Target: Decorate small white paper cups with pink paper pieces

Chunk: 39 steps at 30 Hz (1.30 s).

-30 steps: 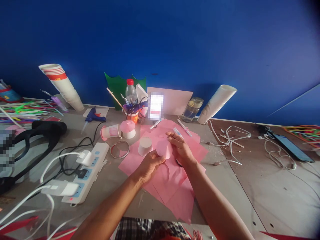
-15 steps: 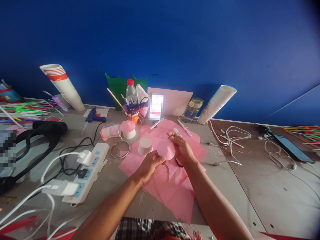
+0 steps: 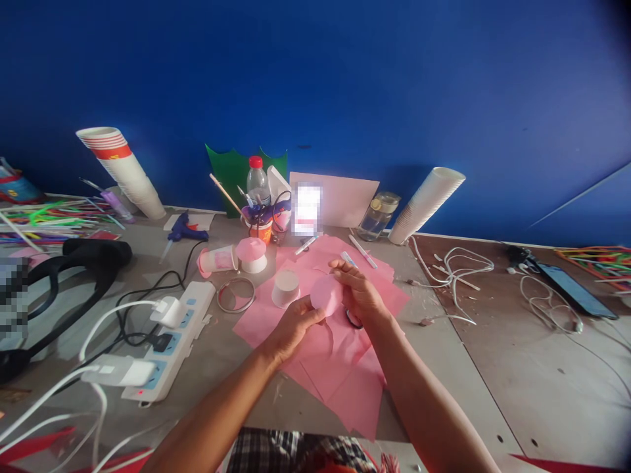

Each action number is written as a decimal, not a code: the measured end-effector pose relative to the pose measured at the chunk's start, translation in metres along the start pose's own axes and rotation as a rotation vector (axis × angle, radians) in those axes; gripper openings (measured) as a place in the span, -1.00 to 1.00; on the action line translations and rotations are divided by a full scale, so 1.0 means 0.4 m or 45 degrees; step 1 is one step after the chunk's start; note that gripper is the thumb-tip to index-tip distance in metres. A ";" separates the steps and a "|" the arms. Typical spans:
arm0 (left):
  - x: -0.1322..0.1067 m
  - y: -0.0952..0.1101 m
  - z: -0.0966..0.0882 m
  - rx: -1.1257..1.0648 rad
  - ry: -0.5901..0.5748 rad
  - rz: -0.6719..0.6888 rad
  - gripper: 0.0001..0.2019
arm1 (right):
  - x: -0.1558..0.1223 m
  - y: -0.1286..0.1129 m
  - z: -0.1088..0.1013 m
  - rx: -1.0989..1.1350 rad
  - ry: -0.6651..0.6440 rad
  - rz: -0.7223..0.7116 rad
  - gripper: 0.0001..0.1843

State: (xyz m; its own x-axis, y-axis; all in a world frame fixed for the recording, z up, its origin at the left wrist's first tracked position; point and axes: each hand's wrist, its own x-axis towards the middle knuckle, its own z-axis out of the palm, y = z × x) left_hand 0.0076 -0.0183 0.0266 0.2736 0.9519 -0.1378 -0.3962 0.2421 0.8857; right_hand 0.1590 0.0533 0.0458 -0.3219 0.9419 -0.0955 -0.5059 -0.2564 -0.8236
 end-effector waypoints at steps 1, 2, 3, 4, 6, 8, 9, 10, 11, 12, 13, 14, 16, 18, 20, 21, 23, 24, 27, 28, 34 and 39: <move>0.000 0.003 0.001 0.024 -0.001 0.008 -0.79 | 0.002 0.001 -0.001 -0.003 -0.002 -0.005 -0.71; 0.000 0.006 0.003 0.045 -0.003 0.013 -0.78 | 0.003 0.002 -0.002 -0.010 -0.003 -0.006 -0.70; 0.001 0.008 0.003 0.060 -0.006 0.016 -0.77 | 0.004 0.002 -0.002 -0.017 -0.003 -0.006 -0.69; 0.001 0.010 0.004 0.070 -0.008 0.016 -0.77 | 0.004 0.002 -0.002 -0.022 0.000 -0.004 -0.69; 0.002 0.011 0.003 0.080 -0.008 0.016 -0.76 | 0.005 0.002 -0.001 -0.030 0.015 -0.001 -0.69; 0.002 0.010 0.001 0.081 0.000 0.015 -0.75 | 0.006 0.002 -0.001 -0.048 0.046 -0.018 -0.69; 0.002 0.008 0.000 0.082 -0.001 0.010 -0.74 | 0.008 0.002 -0.002 -0.065 0.069 -0.041 -0.71; 0.002 0.006 -0.002 0.083 -0.001 0.007 -0.74 | 0.010 0.001 -0.004 -0.087 0.091 -0.071 -0.73; 0.002 0.005 -0.003 0.082 0.001 0.007 -0.73 | 0.012 0.001 -0.005 -0.107 0.107 -0.109 -0.75; 0.003 0.003 -0.004 0.078 0.003 0.010 -0.73 | 0.014 0.001 -0.006 -0.126 0.115 -0.155 -0.76; 0.003 0.002 -0.004 0.072 0.003 0.013 -0.73 | 0.015 0.001 -0.006 -0.144 0.114 -0.208 -0.74; 0.004 0.002 -0.005 0.062 0.002 0.018 -0.73 | 0.015 0.001 -0.006 -0.163 0.106 -0.268 -0.71; 0.006 0.003 -0.007 0.031 0.004 0.034 -0.74 | 0.011 0.000 -0.003 -0.226 0.062 -0.393 -0.65; 0.007 0.006 -0.009 0.001 0.000 0.053 -0.75 | 0.001 -0.003 0.002 -0.349 -0.014 -0.502 -0.58; 0.007 0.012 -0.010 -0.031 -0.004 0.070 -0.77 | -0.013 -0.010 0.008 -0.532 -0.135 -0.580 -0.48; 0.007 0.015 -0.010 -0.049 -0.011 0.071 -0.77 | -0.020 -0.015 0.012 -0.636 -0.209 -0.608 -0.42; 0.005 0.023 -0.009 -0.088 -0.019 0.072 -0.77 | -0.034 -0.027 0.020 -0.829 -0.357 -0.643 -0.33; 0.003 0.027 -0.008 -0.105 -0.021 0.073 -0.77 | -0.039 -0.033 0.024 -0.902 -0.413 -0.653 -0.31; 0.000 0.038 -0.004 -0.153 -0.020 0.082 -0.76 | -0.049 -0.044 0.035 -1.036 -0.501 -0.688 -0.30; -0.001 0.040 -0.003 -0.172 -0.021 0.086 -0.76 | -0.050 -0.045 0.037 -1.061 -0.512 -0.701 -0.32; -0.002 0.044 -0.008 -0.267 -0.032 0.105 -0.78 | -0.043 -0.029 0.038 -1.094 -0.442 -0.630 -0.52; -0.002 0.045 -0.010 -0.288 -0.044 0.105 -0.78 | -0.040 -0.023 0.030 -1.040 -0.438 -0.680 -0.57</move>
State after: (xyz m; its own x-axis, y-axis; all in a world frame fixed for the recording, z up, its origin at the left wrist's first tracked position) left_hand -0.0031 -0.0139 0.0409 0.2604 0.9642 -0.0502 -0.6035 0.2031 0.7710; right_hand 0.1590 0.0380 0.0616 -0.4913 0.7438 0.4532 0.0059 0.5232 -0.8522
